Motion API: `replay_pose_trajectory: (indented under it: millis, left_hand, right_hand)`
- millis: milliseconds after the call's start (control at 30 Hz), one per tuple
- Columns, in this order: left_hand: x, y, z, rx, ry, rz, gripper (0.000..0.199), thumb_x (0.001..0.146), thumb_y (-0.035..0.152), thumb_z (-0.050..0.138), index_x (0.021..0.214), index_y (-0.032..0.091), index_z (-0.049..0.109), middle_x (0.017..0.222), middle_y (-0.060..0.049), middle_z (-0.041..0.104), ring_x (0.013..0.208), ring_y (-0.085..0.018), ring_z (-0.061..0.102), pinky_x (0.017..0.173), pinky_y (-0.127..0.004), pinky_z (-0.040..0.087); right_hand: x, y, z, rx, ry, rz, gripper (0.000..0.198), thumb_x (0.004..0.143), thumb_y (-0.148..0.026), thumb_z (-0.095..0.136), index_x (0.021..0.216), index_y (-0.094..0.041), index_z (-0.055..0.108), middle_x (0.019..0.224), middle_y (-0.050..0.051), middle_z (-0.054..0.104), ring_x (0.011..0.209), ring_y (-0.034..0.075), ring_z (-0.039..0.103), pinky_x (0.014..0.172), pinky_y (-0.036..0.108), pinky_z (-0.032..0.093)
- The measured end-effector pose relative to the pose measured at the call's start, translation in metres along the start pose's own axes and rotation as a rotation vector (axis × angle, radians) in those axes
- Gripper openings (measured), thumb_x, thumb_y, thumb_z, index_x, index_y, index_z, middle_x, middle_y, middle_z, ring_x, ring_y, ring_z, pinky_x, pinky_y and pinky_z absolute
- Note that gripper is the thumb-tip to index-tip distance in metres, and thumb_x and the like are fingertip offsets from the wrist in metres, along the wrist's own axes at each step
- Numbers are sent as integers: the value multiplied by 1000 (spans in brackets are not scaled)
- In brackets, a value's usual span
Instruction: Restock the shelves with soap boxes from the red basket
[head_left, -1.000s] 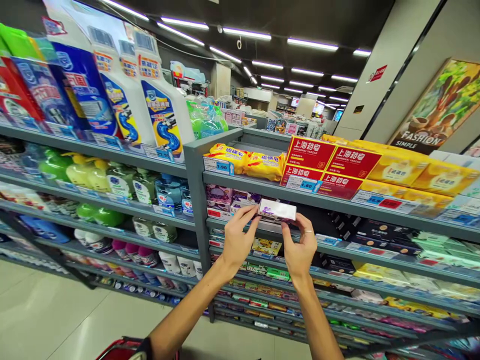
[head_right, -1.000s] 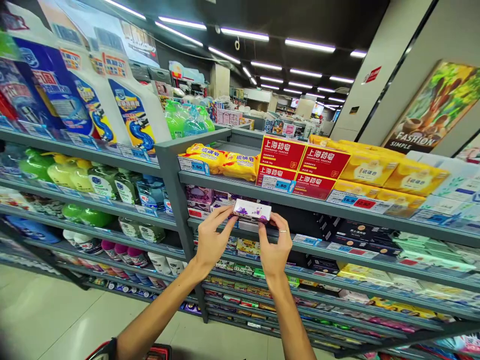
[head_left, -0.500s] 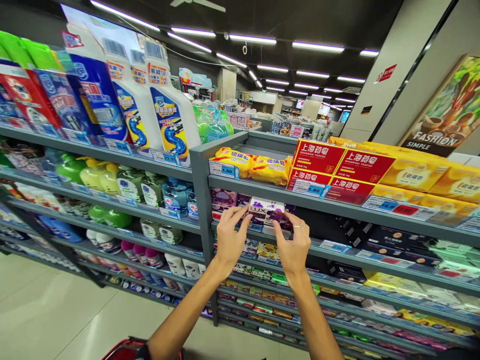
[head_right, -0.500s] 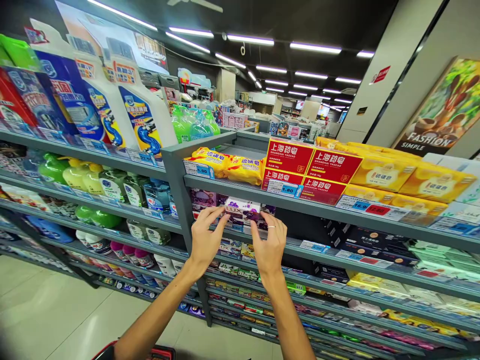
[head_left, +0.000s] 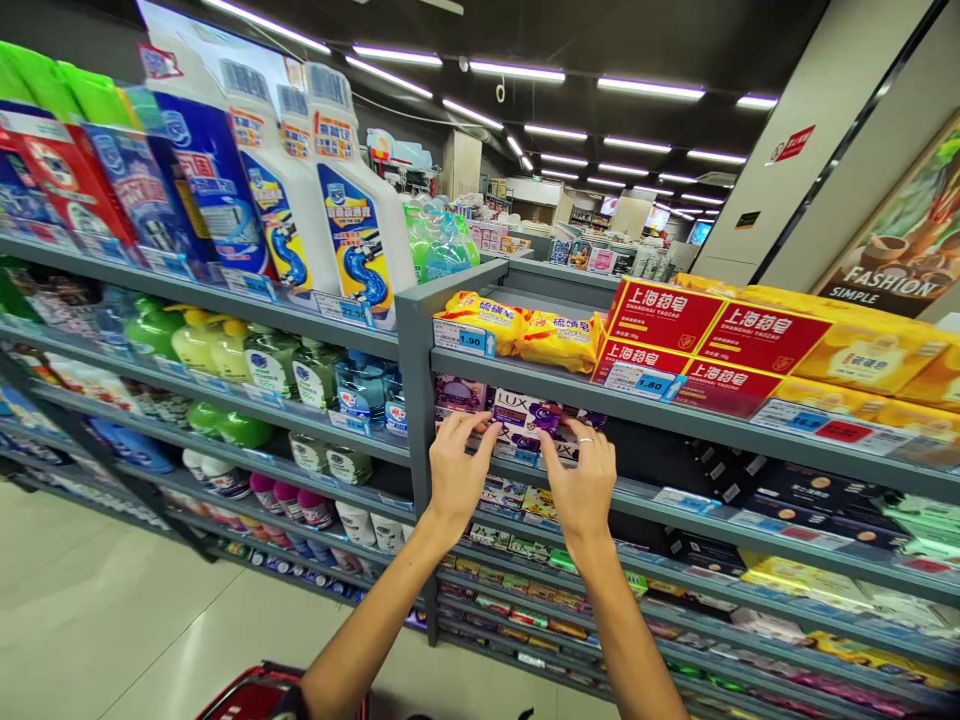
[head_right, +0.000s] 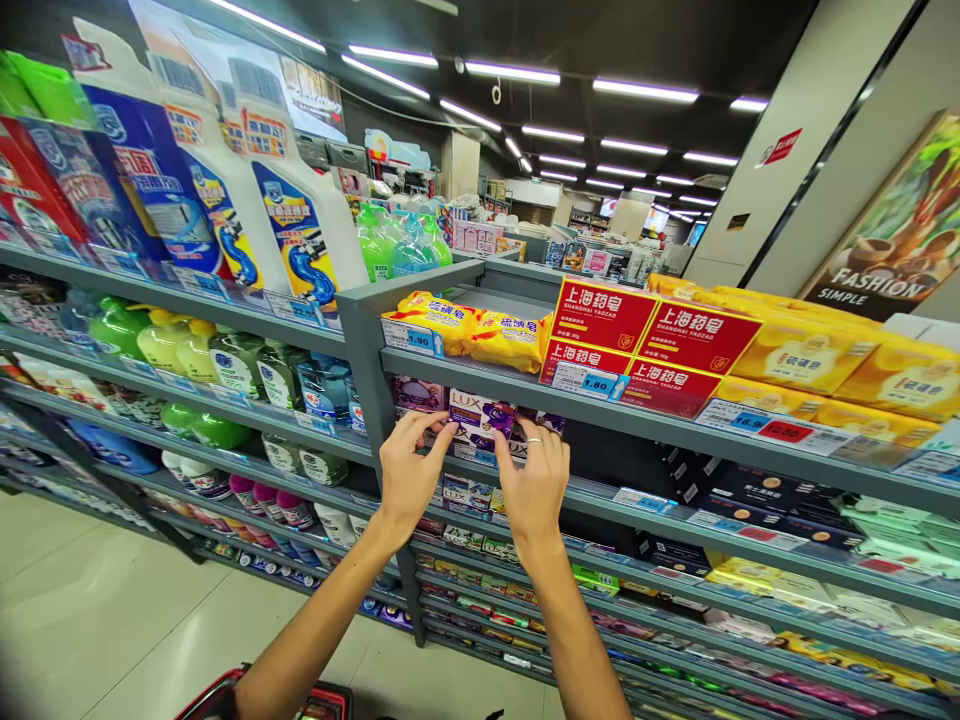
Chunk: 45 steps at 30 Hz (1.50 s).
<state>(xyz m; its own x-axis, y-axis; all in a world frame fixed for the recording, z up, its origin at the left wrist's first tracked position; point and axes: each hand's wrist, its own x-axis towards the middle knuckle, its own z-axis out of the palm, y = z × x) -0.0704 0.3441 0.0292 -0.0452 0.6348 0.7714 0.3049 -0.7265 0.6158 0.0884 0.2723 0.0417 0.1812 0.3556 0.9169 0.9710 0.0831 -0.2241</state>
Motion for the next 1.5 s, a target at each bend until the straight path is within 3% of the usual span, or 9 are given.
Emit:
replay_pose_trajectory:
  millis: [467,933,1133,1200,1300,1400,1500]
  left_hand:
    - [4,-13,-5,97,14,62,14,97,31,70,102,19,76,85,-3,66,85,-20,62,80,-32,50]
    - [6,-17,-5,88,1,74,11,97,28,71,101,19,74,86,-3,69,85,-21,63,79,-33,51]
    - [-2,-4,-24,32,71,96,18,95,26,74,111,20,73,91,-2,64,82,-17,63,78,-29,51]
    - [-9,-3,-33,-11,5,151,14,97,23,72,110,20,74,85,0,61,75,-14,60,75,-27,50]
    - [-17,-13,-35,-21,-156,213,13,98,22,69,108,19,77,75,2,56,67,-12,56,69,-25,48]
    - [-19,-29,-26,25,-232,236,16,100,25,67,109,18,77,70,4,53,63,-12,53,67,-25,46]
    - [-17,-36,-17,19,-269,219,16,101,26,64,110,17,74,70,4,53,63,-12,52,66,-25,44]
  right_hand:
    - [-1,-4,4,-13,-77,-36,33,104,-42,61,124,-17,68,109,11,79,98,25,70,89,38,50]
    - [-3,-5,11,-17,-47,-44,30,103,-37,64,123,-14,68,107,13,79,97,26,71,88,40,52]
    - [-7,-11,-7,96,26,2,29,100,-28,68,126,-17,67,114,14,75,108,26,69,95,44,55]
    - [-15,-8,-18,175,46,2,22,99,-21,67,121,-19,69,107,10,76,101,23,70,92,40,56]
    - [-30,0,-24,237,-90,-14,14,99,-19,65,111,-19,72,83,3,72,73,15,66,75,30,56]
    - [-40,5,-17,169,-231,10,19,101,-26,64,115,-16,74,72,-1,70,60,12,62,65,25,52]
    - [-41,5,-8,88,-245,27,24,102,-30,64,119,-16,74,70,-2,72,56,10,62,60,23,47]
